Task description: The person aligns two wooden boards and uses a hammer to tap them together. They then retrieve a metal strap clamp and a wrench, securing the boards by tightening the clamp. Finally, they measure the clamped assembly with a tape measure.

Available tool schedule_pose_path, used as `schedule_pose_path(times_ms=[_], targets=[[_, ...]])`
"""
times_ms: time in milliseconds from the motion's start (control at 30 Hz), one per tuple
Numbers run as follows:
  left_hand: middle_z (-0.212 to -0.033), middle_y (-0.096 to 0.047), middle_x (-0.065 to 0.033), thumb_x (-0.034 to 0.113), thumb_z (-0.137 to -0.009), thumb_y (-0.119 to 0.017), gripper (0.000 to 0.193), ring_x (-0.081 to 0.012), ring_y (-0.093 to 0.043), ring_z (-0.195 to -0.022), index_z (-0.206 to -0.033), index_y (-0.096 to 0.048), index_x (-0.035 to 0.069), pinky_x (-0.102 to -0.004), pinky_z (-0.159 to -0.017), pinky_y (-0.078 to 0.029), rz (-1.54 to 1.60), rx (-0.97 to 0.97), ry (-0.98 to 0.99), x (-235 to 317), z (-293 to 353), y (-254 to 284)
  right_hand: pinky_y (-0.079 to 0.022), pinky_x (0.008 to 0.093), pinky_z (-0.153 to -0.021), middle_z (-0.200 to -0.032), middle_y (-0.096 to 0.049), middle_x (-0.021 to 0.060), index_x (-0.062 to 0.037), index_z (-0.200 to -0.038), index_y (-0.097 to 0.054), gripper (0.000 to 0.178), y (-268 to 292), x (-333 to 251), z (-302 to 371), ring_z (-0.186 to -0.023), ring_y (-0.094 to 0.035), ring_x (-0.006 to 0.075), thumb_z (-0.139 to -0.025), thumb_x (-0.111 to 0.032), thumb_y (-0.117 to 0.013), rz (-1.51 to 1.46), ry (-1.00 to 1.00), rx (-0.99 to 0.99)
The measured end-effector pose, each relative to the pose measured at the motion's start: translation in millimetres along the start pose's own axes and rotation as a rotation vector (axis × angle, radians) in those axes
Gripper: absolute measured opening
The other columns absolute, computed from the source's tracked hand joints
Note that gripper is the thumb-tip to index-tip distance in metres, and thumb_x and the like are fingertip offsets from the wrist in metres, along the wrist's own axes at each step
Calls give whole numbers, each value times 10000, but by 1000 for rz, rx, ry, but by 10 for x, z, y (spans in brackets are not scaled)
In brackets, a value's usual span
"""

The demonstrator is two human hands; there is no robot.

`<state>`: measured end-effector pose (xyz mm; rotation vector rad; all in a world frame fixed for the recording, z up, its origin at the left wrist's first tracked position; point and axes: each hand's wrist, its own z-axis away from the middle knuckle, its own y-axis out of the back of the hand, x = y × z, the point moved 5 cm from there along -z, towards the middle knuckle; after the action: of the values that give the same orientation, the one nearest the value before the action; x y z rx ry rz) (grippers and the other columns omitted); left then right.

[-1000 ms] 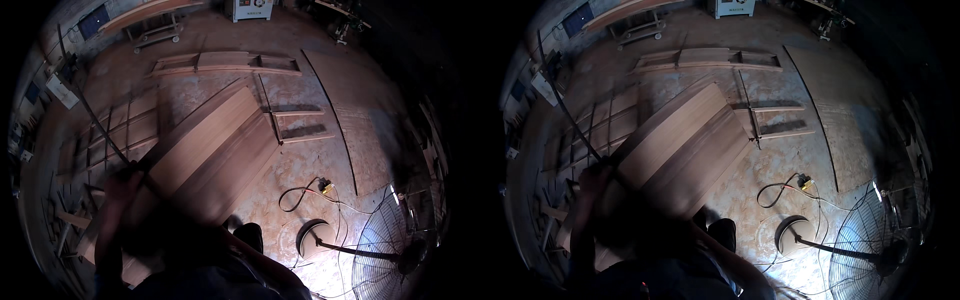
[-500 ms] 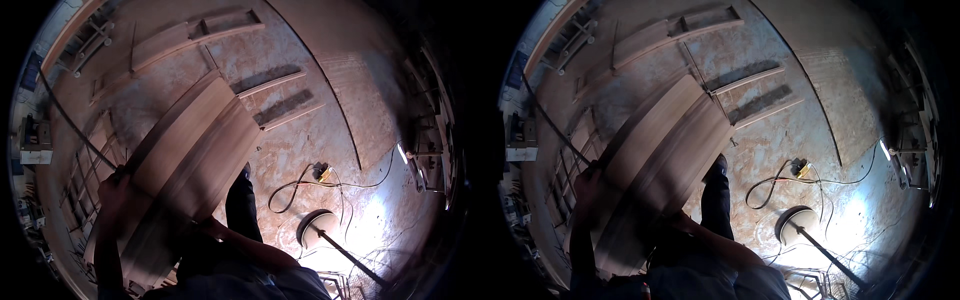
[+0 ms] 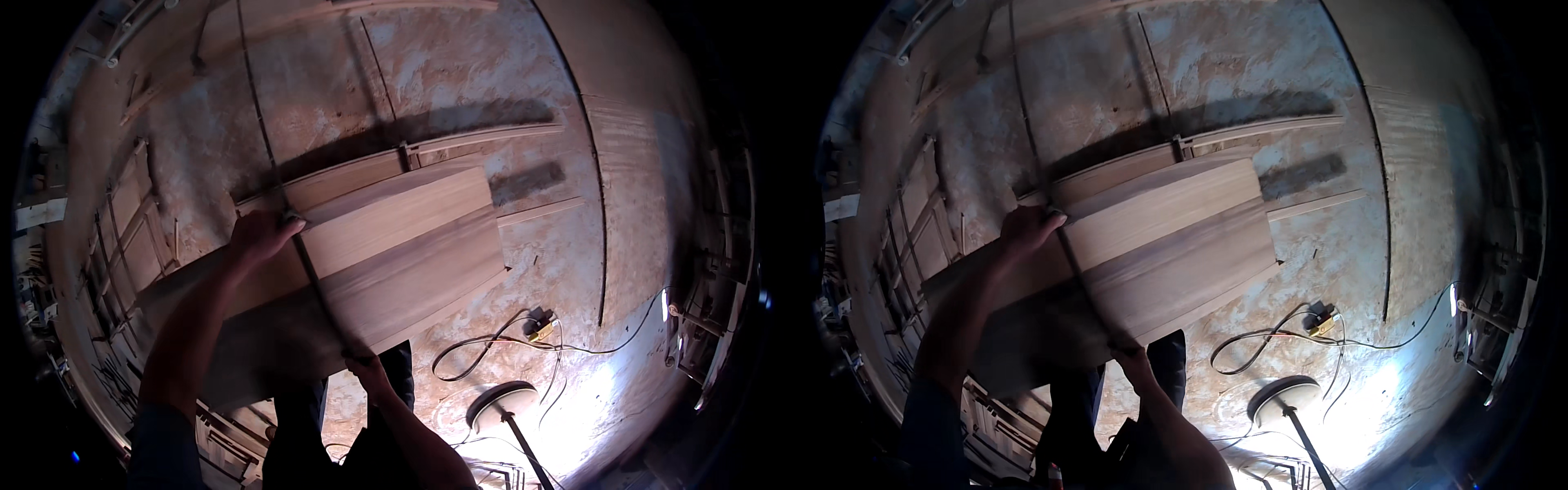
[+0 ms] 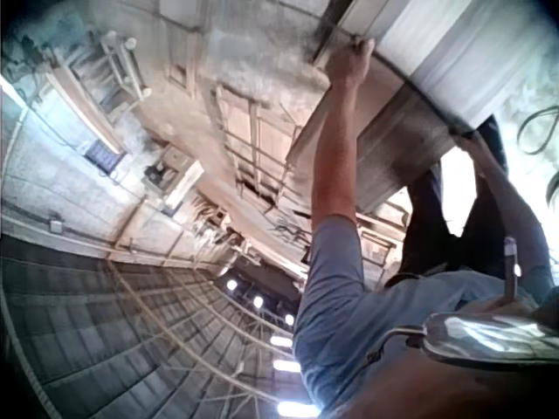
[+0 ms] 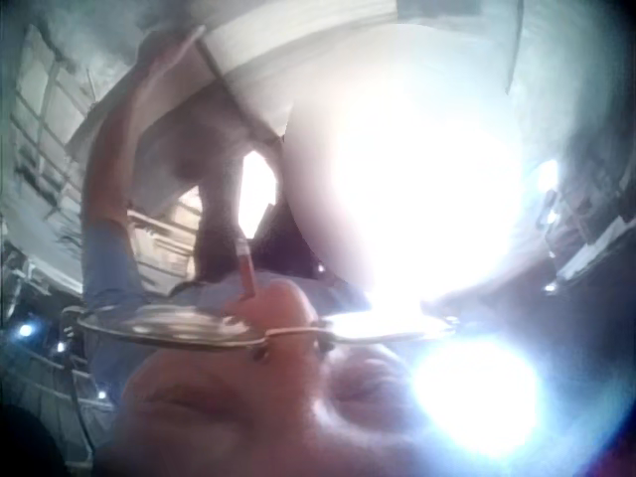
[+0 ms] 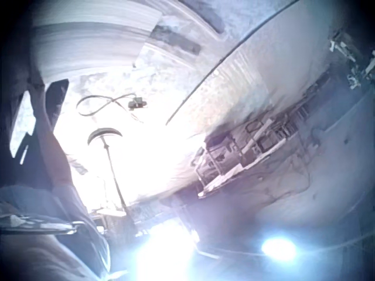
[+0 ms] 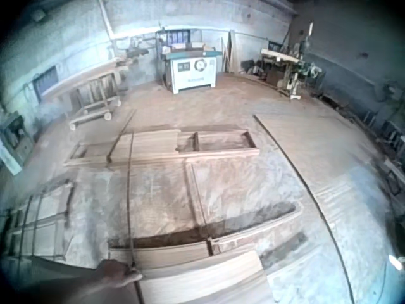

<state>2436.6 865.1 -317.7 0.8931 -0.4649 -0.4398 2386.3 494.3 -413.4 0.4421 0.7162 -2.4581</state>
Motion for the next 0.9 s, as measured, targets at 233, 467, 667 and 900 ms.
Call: schedule_pose_path(times_ms=[233, 467, 667, 900], targets=[[-896, -667, -190, 607, -815, -517, 582, -343, -640, -893, -938, -689, 65, -434, -759, -495, -7, -99, 2, -331, -1098, -1028, -454, 305, -897, -1111, -642, 119, 49, -1174, -572, 391, 313, 257, -1029, -1023, -590, 162, -801, -31, -656, -41, 158, 83], [-931, -668, -193, 615, -843, -463, 615, -357, -632, -932, -972, -674, 51, -424, -799, -480, 100, -46, -13, -610, -1907, -1606, -453, 307, -884, -1113, -611, 111, 34, -1208, -511, 482, 484, -6, -1722, -1021, -566, 170, -798, -130, -704, 198, 51, 193], [-922, -667, -191, 642, -843, -444, 635, -346, -641, -906, -1009, -672, 73, -409, -779, -491, 93, -56, -66, -741, -2503, -1931, -451, 346, -903, -1130, -601, 159, 59, -1194, -500, 561, 752, 275, -2273, -1044, -565, 222, -772, -229, -734, 346, 34, 381], [-971, -673, -159, 636, -847, -435, 620, -334, -631, -939, -1017, -665, 87, -404, -811, -479, 145, -56, -108, -897, -2874, -2211, -452, 398, -916, -1135, -589, 251, 105, -1140, -458, 641, 790, 208, -2617, -1079, -574, 330, -752, -312, -752, 440, -47, 410]])
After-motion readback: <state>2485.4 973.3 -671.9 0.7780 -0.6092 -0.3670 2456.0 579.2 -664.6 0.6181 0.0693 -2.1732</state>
